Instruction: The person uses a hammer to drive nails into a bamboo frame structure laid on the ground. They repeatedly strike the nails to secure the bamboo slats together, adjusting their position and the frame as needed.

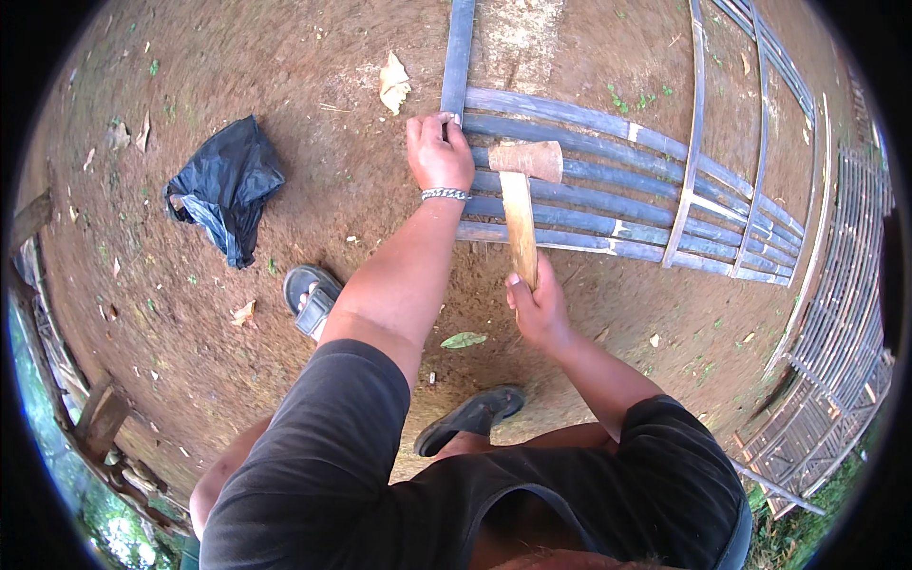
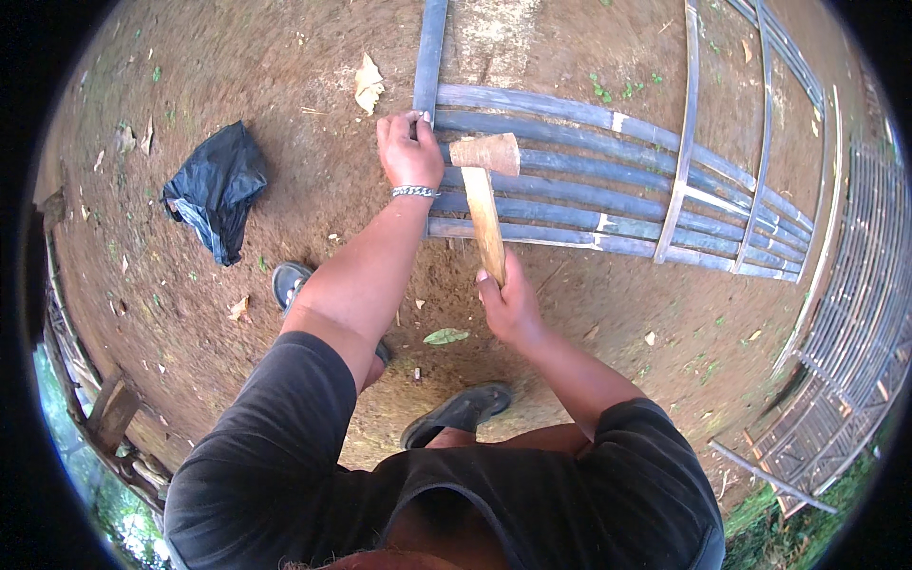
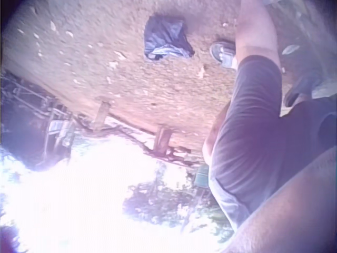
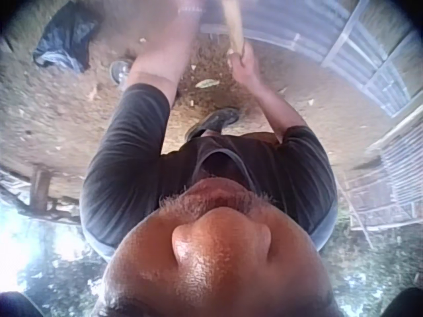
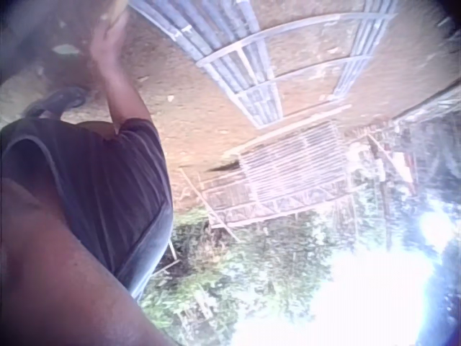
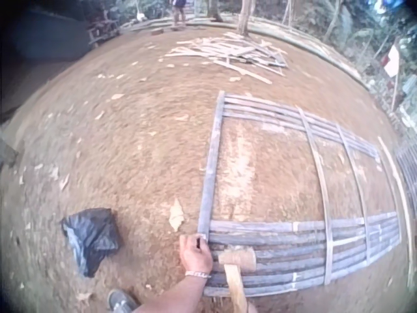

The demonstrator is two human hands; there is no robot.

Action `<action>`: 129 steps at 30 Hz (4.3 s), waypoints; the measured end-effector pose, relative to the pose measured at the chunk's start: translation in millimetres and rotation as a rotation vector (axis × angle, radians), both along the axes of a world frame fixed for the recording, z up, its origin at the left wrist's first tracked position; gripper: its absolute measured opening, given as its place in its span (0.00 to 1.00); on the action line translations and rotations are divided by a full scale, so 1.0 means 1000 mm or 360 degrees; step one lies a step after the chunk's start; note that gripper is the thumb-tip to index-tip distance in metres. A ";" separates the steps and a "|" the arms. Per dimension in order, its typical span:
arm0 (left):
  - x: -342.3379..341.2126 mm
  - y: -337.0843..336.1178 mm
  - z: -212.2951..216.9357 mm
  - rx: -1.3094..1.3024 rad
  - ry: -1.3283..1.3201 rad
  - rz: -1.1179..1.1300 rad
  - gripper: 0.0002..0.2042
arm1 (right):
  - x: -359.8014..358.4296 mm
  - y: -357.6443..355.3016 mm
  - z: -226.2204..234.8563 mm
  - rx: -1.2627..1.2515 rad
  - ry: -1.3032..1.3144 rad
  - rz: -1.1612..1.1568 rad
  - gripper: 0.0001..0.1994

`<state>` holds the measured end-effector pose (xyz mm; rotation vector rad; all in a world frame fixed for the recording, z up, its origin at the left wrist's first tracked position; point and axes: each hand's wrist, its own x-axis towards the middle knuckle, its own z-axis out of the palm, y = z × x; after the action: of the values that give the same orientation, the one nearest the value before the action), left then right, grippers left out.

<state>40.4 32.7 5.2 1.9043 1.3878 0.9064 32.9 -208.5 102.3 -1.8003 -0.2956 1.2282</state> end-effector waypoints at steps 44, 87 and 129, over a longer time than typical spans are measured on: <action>0.000 0.001 -0.005 0.0042 -0.0008 -0.0007 0.02 | 0.088 0.092 0.018 -0.0376 -0.1170 0.0886 0.25; -0.017 -0.002 0.000 -0.0219 0.0913 -0.0008 0.31 | 0.067 0.086 0.015 -0.0130 -0.1202 0.0619 0.26; -0.010 -0.002 0.003 -0.0256 0.0869 -0.0038 0.31 | 0.091 0.090 0.027 -0.0654 -0.1127 0.0821 0.22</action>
<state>30.9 30.9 8.2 2.1223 1.6756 0.2489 123.6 -118.8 129.8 -2.5965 -1.0179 0.9747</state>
